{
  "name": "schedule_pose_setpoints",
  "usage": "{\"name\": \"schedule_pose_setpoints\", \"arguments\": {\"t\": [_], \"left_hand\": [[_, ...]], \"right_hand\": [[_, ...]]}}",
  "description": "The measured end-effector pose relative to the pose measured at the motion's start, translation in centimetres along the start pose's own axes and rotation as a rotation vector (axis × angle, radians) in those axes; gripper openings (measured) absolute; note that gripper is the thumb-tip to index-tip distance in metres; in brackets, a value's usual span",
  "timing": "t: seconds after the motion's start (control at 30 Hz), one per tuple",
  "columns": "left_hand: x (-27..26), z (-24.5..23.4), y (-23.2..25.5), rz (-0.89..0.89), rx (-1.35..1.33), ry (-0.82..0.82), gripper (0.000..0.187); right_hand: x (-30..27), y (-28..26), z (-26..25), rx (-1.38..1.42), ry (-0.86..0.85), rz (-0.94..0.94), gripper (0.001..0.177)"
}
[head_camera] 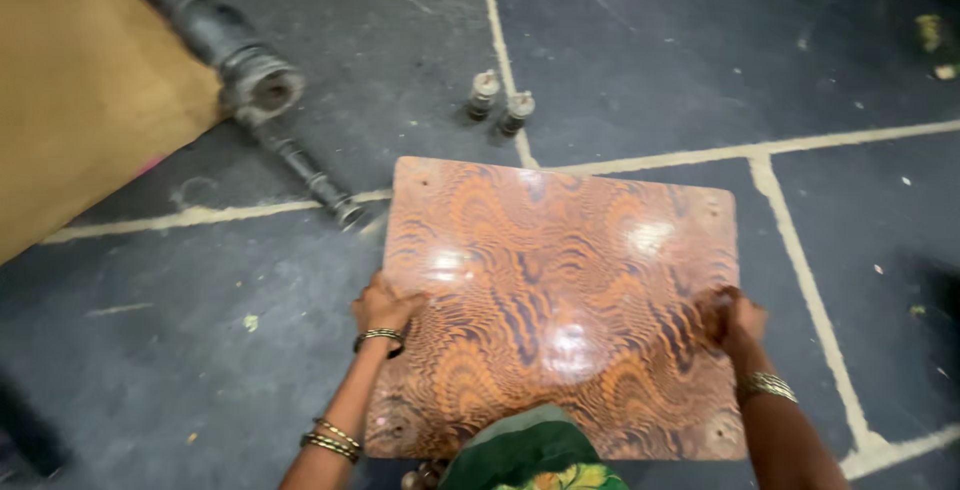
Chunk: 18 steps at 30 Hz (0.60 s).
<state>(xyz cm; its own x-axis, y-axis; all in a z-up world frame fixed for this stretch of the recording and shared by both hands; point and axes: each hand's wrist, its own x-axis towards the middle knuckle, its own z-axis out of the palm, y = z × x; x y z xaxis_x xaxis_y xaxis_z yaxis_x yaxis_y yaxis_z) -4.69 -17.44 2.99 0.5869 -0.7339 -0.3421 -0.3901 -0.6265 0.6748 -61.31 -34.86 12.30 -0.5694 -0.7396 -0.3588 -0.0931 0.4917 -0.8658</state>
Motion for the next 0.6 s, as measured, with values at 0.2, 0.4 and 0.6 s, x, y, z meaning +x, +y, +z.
{"name": "schedule_pose_setpoints", "arguments": {"t": [0.2,0.4,0.6], "left_hand": [[2.9,0.6,0.4,-0.143,0.074,-0.033,0.092],[3.3,-0.9,3.6,-0.244,0.004,-0.004,0.096],[3.7,-0.4,5.1,-0.272,0.087,0.001,0.1]], "right_hand": [[1.5,2.1,3.4,-0.045,0.04,0.048,0.024],[2.5,2.9,4.4,-0.186,0.081,-0.09,0.034],[2.1,3.0,5.1,-0.468,0.192,-0.218,0.042]]}}
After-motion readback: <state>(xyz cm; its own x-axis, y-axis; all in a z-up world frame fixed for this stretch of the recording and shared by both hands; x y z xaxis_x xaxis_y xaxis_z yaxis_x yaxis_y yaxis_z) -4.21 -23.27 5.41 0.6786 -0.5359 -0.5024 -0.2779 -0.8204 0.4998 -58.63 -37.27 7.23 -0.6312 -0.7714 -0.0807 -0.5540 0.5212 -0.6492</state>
